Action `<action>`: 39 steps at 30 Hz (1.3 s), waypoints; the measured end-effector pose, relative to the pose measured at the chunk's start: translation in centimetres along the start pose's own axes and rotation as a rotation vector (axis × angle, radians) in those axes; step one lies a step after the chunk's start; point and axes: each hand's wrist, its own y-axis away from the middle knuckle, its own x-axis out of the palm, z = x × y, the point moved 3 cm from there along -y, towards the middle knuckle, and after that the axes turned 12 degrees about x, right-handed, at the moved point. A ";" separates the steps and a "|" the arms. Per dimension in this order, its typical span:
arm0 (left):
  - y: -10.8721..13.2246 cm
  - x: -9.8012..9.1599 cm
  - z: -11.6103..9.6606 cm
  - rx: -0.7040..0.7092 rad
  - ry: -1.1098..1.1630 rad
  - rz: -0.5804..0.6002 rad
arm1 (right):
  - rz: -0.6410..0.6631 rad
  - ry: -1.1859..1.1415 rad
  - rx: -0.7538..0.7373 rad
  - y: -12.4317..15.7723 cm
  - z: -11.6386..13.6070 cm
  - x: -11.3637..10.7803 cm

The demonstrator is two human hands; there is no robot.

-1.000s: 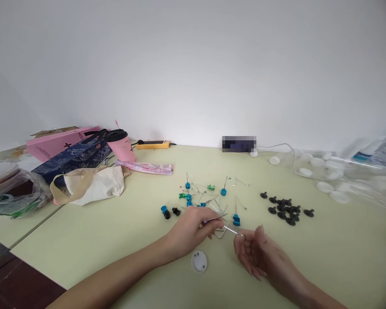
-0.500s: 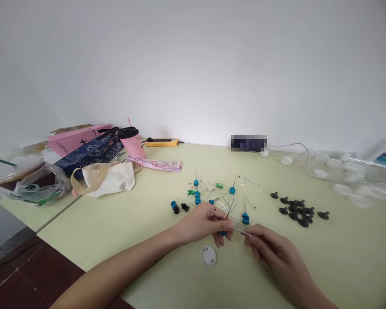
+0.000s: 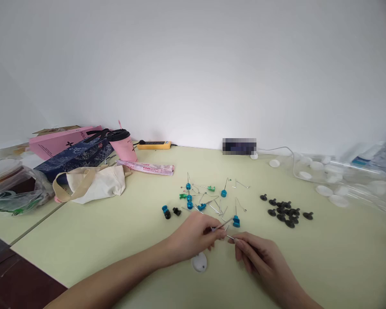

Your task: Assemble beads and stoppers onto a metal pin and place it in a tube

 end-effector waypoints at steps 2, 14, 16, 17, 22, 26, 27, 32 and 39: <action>0.0 0.0 0.4 -0.121 0.200 0.035 | -0.059 0.106 -0.144 0.1 0.1 -0.3; 0.1 -0.4 -1.4 0.440 -0.340 -0.108 | 0.238 -0.174 0.029 0.5 0.8 0.3; 0.0 -0.2 -1.2 0.413 -0.336 -0.084 | 0.217 -0.091 0.008 0.4 0.7 0.3; -0.1 -0.2 -1.0 0.371 -0.311 -0.072 | 0.189 -0.040 -0.021 0.3 0.6 0.3; -0.3 -0.6 -0.9 0.142 -0.089 -0.102 | -0.067 0.132 -0.203 0.1 -0.1 -0.7; -0.1 -1.4 -1.5 0.162 -0.084 -0.251 | -0.062 -0.128 -0.044 -0.1 -0.4 -0.7; -0.1 -1.4 -1.6 0.180 -0.105 -0.272 | -0.007 -0.231 0.018 -0.1 -0.5 -0.5; 0.2 -0.5 -1.5 0.304 -0.190 -0.244 | 0.252 -0.541 0.148 0.0 -0.3 0.7; 0.2 0.3 -1.5 0.317 -0.260 -0.162 | 0.173 -0.302 0.100 0.3 0.2 0.4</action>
